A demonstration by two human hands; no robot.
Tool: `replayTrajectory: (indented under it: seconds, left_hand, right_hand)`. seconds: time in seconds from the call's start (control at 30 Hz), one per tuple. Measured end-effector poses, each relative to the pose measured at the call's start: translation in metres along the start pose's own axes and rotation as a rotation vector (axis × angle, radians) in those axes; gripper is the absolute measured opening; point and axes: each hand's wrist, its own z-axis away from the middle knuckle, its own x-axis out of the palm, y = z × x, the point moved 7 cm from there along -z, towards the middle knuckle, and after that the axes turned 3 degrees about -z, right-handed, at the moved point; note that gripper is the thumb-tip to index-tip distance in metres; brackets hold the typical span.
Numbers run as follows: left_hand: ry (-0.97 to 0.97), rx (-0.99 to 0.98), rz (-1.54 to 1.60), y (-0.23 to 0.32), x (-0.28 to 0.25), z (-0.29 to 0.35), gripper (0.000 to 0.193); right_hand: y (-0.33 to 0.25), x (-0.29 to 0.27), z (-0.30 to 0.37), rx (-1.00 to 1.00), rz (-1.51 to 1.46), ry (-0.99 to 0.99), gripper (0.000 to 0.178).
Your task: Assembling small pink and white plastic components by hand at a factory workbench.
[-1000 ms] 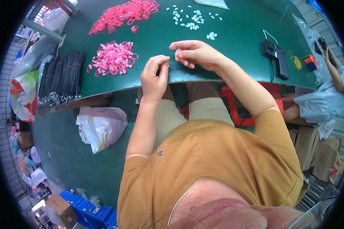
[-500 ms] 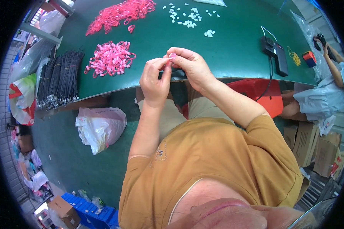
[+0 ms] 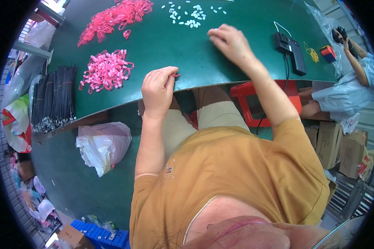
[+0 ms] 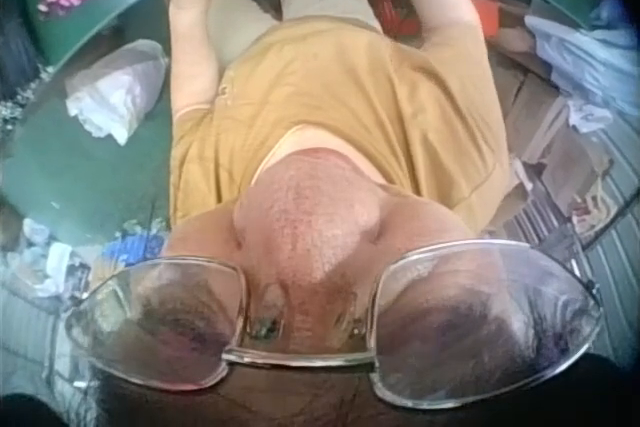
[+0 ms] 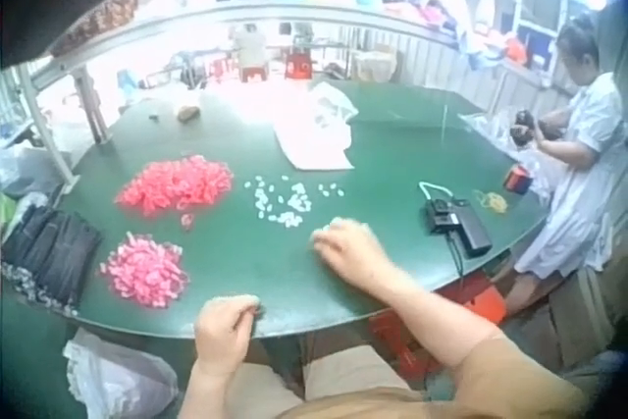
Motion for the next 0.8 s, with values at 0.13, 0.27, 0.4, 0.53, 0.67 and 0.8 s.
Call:
replayTrajectory:
  seconds: [0.13,0.27,0.4,0.53,0.67,0.8]
  left_hand:
    - [-0.024,0.035,-0.084,0.004,0.003,-0.001,0.015]
    - [-0.022,0.028,-0.077,0.002,0.003,0.000,0.015]
    - [0.006,-0.022,-0.076,0.001,0.004,0.002,0.014]
    - [0.027,0.033,-0.057,-0.001,0.004,0.003,0.015]
    - [0.027,0.030,-0.043,-0.003,0.004,0.004,0.016]
    - [0.029,0.018,-0.009,-0.001,0.004,0.002,0.015]
  right_hand:
    - [0.046,0.008,-0.018,0.113,0.114,-0.099,0.024]
    - [0.040,0.016,-0.021,0.100,0.179,-0.260,0.024]
    - [0.021,0.010,-0.023,-0.011,0.266,-0.309,0.021]
    - [-0.008,0.011,-0.017,-0.090,0.001,-0.228,0.019]
    - [-0.057,0.037,-0.004,-0.048,-0.473,-0.337,0.019]
    - [-0.076,0.054,0.001,-0.031,-0.570,-0.322,0.019]
